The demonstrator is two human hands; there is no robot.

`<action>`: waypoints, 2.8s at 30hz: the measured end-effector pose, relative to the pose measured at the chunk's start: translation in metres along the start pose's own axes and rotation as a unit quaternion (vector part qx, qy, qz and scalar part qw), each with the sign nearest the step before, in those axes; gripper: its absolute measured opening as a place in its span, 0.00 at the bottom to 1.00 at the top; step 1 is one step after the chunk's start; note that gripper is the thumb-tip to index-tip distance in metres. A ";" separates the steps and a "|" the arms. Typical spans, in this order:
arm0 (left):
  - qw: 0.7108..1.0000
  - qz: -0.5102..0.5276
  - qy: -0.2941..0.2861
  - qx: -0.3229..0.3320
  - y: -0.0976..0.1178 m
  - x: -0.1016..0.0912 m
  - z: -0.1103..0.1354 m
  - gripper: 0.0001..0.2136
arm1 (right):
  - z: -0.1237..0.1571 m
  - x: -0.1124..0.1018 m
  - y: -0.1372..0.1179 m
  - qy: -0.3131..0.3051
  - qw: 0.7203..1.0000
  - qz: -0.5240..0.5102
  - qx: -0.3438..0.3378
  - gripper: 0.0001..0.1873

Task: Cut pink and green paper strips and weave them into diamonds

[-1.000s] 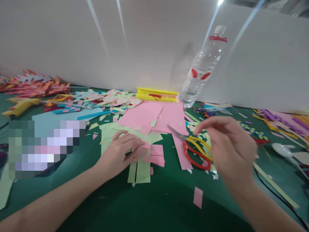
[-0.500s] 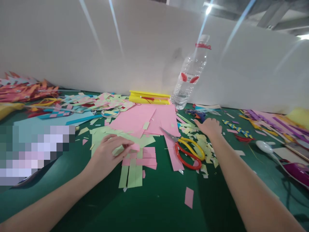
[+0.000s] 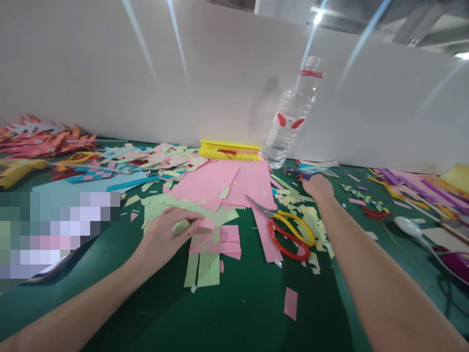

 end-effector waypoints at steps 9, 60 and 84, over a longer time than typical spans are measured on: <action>1.000 0.009 -0.006 -0.014 -0.004 0.000 0.000 0.15 | 0.021 -0.028 -0.013 0.032 0.998 -0.026 -0.051 0.22; 1.000 -0.015 -0.008 -0.006 0.005 0.003 -0.001 0.14 | 0.214 -0.018 -0.107 0.158 0.816 0.087 -0.549 0.21; 0.999 -0.018 -0.012 -0.024 -0.002 0.006 -0.001 0.13 | 0.221 -0.036 -0.110 0.178 0.815 0.033 -0.550 0.23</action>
Point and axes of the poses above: each hand's wrist, its own z-axis away from the middle knuckle, its own x-axis out of the palm, y = z × x, the point moved 7 cm from there along -z, towards the middle knuckle, and after that the axes turned 9 degrees about -x, right-handed, at the moved point
